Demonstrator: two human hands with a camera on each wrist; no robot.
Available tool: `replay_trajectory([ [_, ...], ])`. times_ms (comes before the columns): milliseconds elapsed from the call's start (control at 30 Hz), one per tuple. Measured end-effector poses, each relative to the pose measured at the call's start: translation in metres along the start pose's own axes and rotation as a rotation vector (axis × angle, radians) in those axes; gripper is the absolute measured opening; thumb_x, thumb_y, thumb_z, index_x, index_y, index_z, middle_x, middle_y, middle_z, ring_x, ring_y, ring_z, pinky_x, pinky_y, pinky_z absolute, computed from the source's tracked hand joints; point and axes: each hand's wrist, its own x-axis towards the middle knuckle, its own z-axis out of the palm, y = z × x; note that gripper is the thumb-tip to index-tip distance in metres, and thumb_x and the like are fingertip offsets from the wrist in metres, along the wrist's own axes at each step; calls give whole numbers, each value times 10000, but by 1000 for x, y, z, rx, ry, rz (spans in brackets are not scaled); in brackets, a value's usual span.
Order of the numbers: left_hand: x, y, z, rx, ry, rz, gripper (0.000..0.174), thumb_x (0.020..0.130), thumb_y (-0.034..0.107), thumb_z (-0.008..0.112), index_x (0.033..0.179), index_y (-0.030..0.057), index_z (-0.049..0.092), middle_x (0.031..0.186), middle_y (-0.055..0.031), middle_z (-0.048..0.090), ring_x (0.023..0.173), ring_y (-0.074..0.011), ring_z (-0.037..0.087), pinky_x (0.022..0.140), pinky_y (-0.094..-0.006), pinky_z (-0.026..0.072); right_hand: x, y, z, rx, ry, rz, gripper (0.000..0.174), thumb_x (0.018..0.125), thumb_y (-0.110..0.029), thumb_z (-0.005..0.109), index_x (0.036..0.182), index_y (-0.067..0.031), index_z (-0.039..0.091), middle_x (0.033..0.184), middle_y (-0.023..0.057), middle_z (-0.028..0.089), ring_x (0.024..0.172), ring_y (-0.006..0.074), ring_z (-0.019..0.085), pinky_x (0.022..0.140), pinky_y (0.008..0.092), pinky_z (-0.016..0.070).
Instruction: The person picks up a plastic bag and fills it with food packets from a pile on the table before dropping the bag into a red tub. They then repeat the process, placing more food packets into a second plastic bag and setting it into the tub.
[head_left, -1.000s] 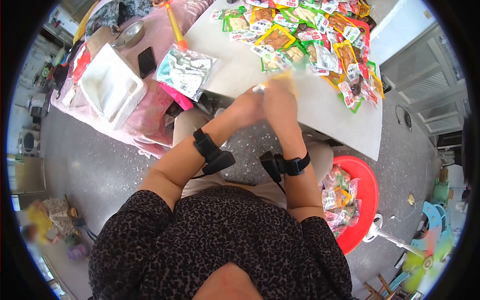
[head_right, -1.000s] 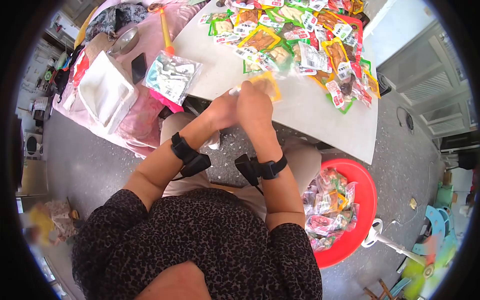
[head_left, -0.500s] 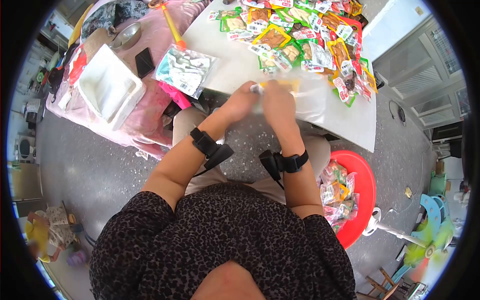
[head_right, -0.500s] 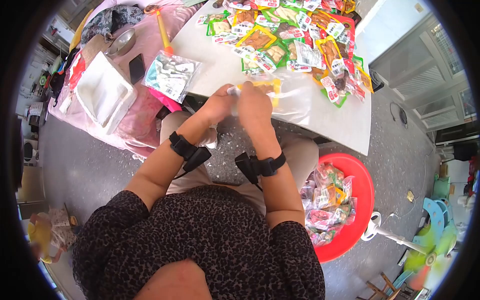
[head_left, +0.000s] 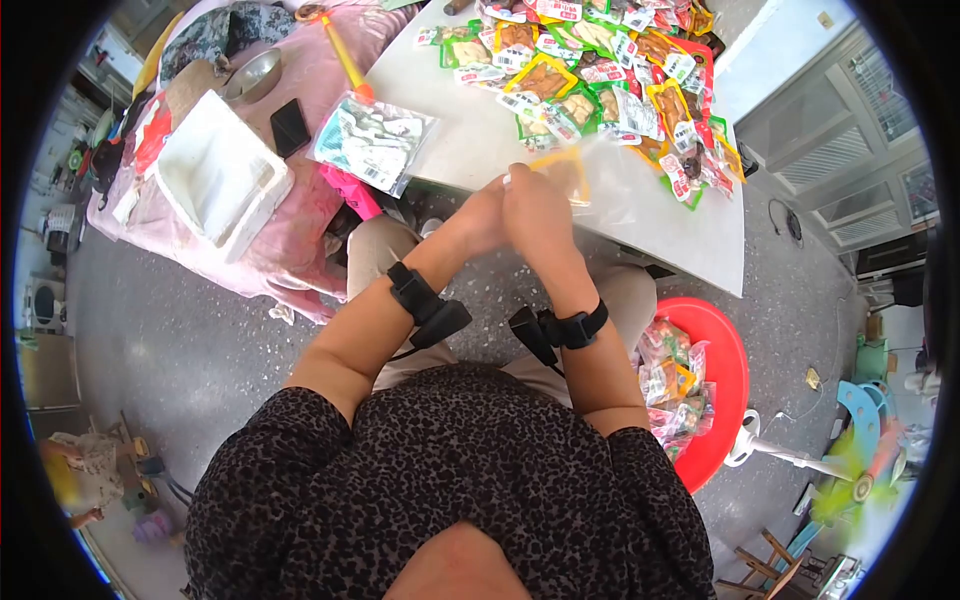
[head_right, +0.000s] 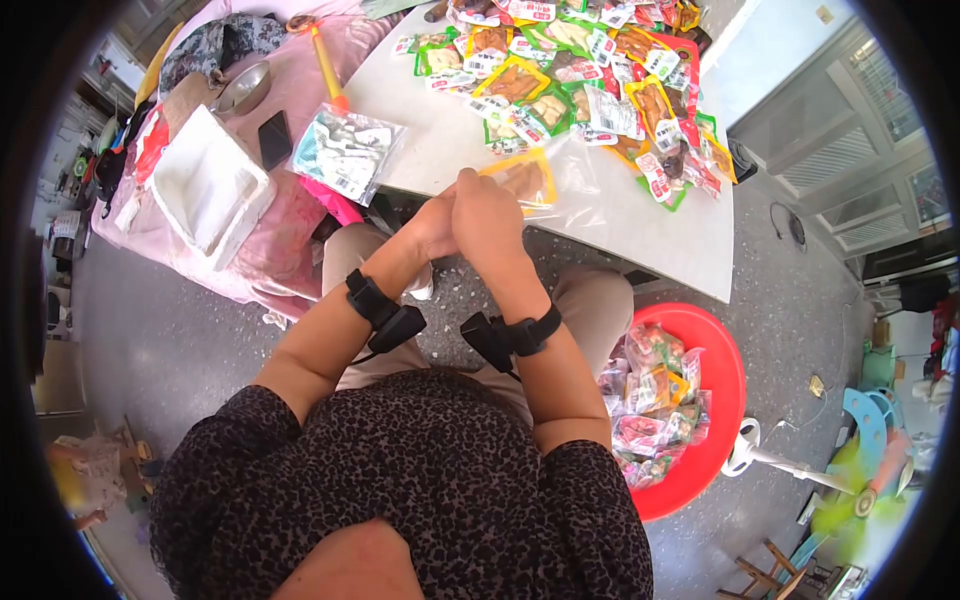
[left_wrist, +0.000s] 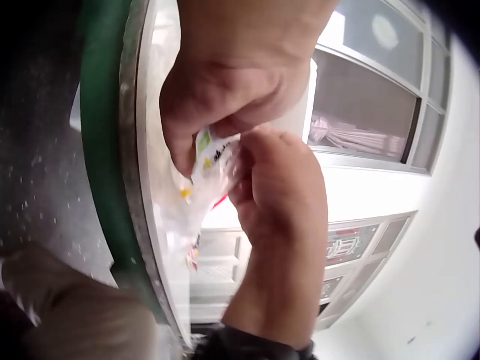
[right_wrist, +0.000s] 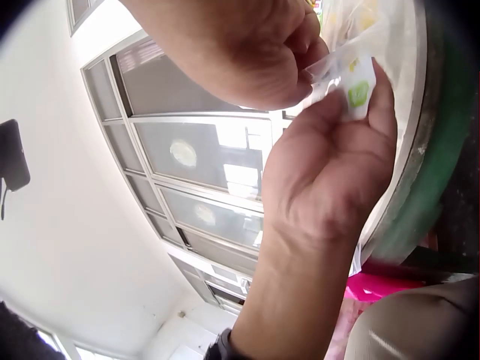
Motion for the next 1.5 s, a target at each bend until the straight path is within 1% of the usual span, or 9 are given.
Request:
replay_trajectory([
  [233,14,-5,-10,481,-53,-30,306,782,95,483,1069,8,426,1056,-122,483,931,-190,490,769,-281,399,0,1,-12,-70,-57,70,217,773,-176,404,900,-28,500,823,171,552,776,325,530,669,411,399],
  [333,0,12,12,1332,-223,333,333,740,126,544,1035,-4,459,1059,-120,490,917,-199,498,766,-293,397,2,0,-13,-141,-55,44,194,747,-155,416,879,-33,490,799,165,551,745,320,539,650,401,411],
  [467,43,-21,-17,882,-435,181,327,788,51,443,1107,18,377,1111,-120,442,986,-190,458,806,-300,388,6,8,-16,-130,-45,86,221,735,-165,426,914,-51,488,827,159,551,768,304,540,667,386,415],
  [633,53,-5,20,1317,-308,259,447,733,122,523,1139,0,381,1082,-141,480,959,-199,482,761,-302,399,17,62,-4,-56,214,-38,126,710,-111,440,764,-3,476,693,183,552,644,321,550,588,399,428],
  [733,55,3,24,1225,206,-179,418,709,152,522,1084,-9,435,991,-159,529,907,-240,511,751,-320,395,19,80,0,58,260,6,161,720,-104,447,822,9,499,705,184,556,646,322,548,590,389,423],
  [833,52,14,12,1676,54,196,360,710,157,496,1030,-5,468,900,-169,550,817,-278,533,716,-330,402,18,85,8,280,354,25,200,719,-90,470,887,12,512,709,182,555,654,313,544,602,362,420],
  [1100,73,58,-37,1491,389,292,298,713,154,501,973,11,484,794,-139,543,737,-233,532,641,-312,414,45,128,19,639,724,235,179,732,-72,491,890,10,510,763,121,545,695,180,526,643,289,416],
  [1367,119,68,-69,398,674,17,410,718,82,530,1097,40,377,850,-64,508,769,-162,494,636,-270,418,54,130,29,1075,549,216,199,756,-51,506,942,10,472,785,46,509,680,83,468,602,208,401],
  [1500,136,66,-69,156,610,-23,208,709,27,509,905,48,443,738,-63,510,647,-132,506,560,-259,425,49,122,44,906,390,93,191,763,-59,504,936,12,466,719,18,494,611,51,436,535,189,380],
])
